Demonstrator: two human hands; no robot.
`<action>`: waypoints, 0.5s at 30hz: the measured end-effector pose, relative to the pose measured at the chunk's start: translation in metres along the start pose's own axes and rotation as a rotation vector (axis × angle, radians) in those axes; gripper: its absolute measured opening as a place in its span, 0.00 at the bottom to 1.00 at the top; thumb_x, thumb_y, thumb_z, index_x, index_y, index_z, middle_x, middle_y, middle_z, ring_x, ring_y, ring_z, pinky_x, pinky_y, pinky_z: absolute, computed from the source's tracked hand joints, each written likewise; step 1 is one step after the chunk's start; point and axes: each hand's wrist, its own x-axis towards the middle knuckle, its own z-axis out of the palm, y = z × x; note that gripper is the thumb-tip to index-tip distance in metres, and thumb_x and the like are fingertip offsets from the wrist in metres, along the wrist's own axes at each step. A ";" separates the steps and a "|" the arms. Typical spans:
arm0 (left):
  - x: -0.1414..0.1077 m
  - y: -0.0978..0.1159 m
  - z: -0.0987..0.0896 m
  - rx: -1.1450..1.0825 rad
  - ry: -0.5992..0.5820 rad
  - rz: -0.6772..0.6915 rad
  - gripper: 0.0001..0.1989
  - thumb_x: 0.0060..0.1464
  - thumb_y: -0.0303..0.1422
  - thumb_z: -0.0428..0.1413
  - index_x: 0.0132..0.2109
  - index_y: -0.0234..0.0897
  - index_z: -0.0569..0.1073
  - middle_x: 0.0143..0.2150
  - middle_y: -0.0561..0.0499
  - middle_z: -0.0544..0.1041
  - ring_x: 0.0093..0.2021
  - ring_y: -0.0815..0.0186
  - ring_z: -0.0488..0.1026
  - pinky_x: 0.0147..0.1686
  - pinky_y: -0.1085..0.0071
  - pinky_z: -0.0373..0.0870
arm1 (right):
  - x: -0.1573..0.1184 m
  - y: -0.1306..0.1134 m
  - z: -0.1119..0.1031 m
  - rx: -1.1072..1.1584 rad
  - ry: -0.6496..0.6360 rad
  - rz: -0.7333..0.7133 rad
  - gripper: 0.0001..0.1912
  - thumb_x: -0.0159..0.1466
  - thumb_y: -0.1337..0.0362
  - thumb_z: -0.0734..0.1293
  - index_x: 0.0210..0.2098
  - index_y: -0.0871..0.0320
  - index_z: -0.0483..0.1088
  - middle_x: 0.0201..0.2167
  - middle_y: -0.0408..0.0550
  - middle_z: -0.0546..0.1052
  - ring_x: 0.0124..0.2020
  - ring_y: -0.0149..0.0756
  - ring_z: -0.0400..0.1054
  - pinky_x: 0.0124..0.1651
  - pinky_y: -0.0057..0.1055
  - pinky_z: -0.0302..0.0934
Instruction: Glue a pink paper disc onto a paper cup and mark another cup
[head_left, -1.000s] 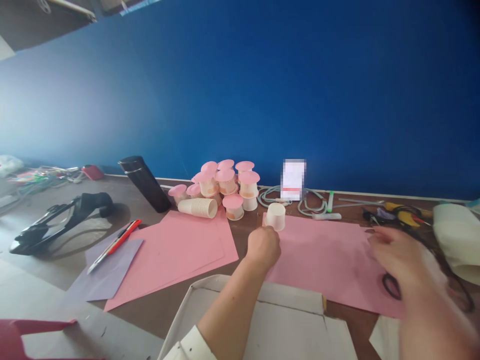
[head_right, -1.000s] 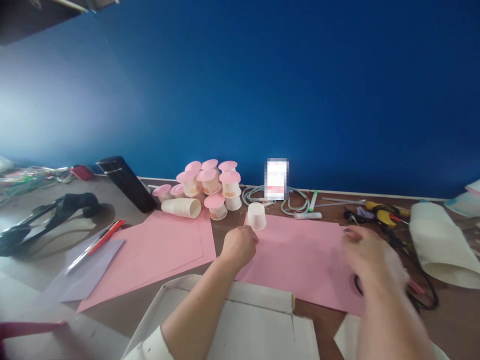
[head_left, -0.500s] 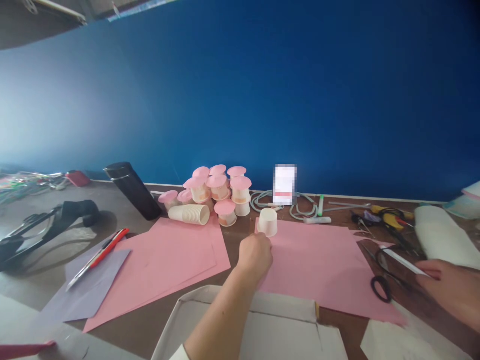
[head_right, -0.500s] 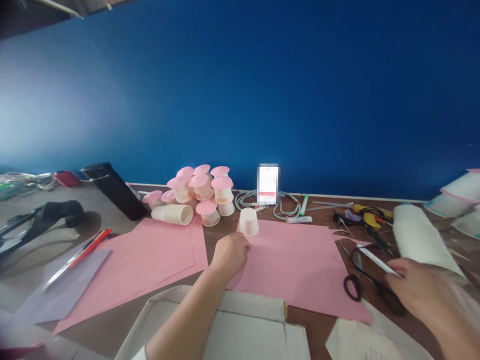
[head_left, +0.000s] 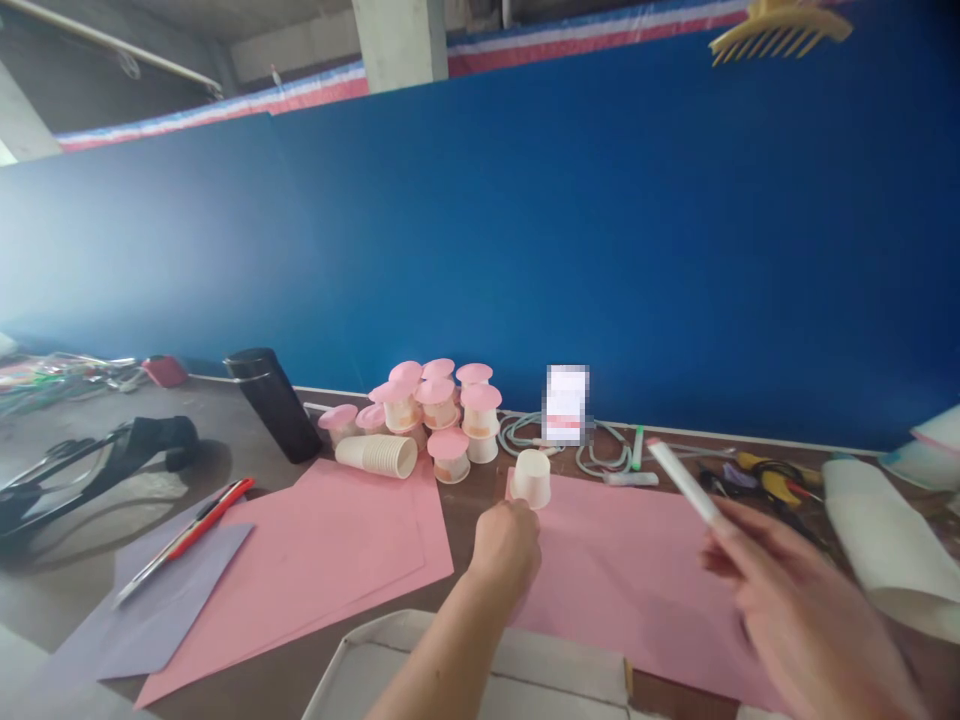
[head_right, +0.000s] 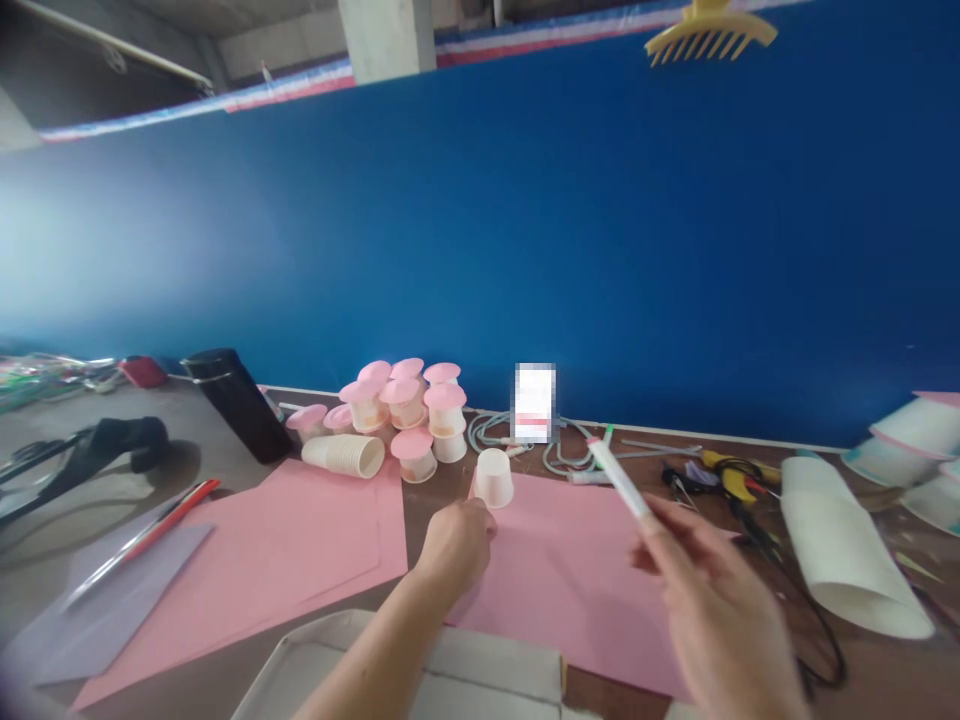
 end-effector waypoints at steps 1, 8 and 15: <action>0.001 -0.001 0.002 -0.008 0.014 0.007 0.13 0.47 0.20 0.49 0.36 0.32 0.77 0.37 0.40 0.78 0.39 0.57 0.75 0.36 0.67 0.67 | -0.008 -0.010 0.028 0.104 -0.083 0.068 0.24 0.49 0.54 0.75 0.44 0.53 0.75 0.32 0.47 0.76 0.29 0.33 0.70 0.27 0.26 0.64; 0.000 -0.009 0.007 -0.233 0.203 0.006 0.15 0.46 0.22 0.50 0.37 0.36 0.78 0.38 0.44 0.80 0.41 0.58 0.75 0.42 0.66 0.68 | -0.044 0.000 0.110 0.541 -0.131 0.290 0.20 0.45 0.58 0.78 0.37 0.54 0.75 0.30 0.40 0.73 0.26 0.22 0.65 0.29 0.19 0.64; 0.002 -0.012 -0.002 -0.982 0.424 0.049 0.20 0.50 0.24 0.47 0.48 0.38 0.75 0.39 0.49 0.78 0.34 0.67 0.72 0.33 0.72 0.69 | -0.039 0.024 0.102 0.478 -0.190 0.208 0.19 0.48 0.57 0.76 0.38 0.54 0.73 0.29 0.40 0.73 0.28 0.25 0.66 0.32 0.22 0.63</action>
